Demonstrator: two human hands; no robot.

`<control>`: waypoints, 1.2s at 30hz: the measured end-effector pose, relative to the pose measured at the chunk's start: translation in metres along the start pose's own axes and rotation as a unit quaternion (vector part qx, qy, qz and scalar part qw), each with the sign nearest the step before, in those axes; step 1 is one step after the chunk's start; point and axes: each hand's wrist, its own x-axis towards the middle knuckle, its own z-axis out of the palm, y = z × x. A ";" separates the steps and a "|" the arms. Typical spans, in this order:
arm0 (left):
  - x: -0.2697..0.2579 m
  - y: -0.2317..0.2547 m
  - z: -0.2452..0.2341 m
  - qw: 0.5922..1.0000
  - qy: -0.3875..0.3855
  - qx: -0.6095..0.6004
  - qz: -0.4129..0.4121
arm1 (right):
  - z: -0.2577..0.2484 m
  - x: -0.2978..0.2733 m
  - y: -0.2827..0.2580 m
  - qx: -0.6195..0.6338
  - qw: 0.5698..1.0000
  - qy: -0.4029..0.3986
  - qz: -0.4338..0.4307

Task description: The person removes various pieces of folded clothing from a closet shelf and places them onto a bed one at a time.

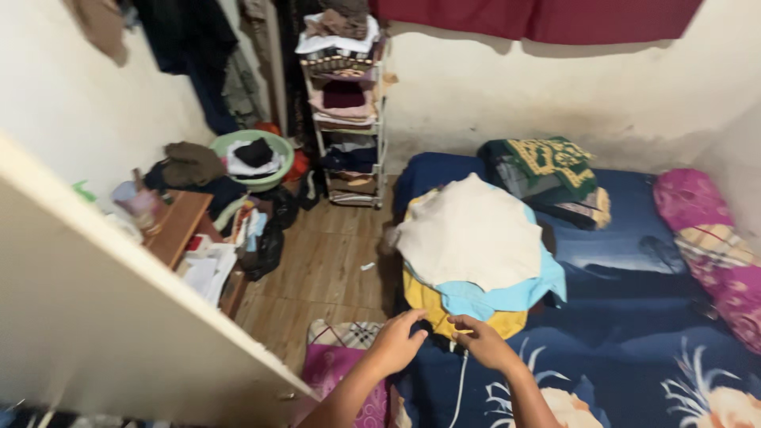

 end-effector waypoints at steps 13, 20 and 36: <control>-0.138 0.088 -0.114 0.979 0.188 -0.075 0.009 | 0.067 -0.071 -0.212 0.005 0.963 -0.186 -0.194; -0.236 0.101 -0.170 0.943 0.321 -0.081 -0.038 | 0.143 -0.120 -0.298 -0.122 0.892 -0.321 -0.293; -0.428 0.017 -0.308 0.640 0.704 0.195 -0.237 | 0.444 -0.160 -0.423 -0.198 0.764 -0.325 -0.521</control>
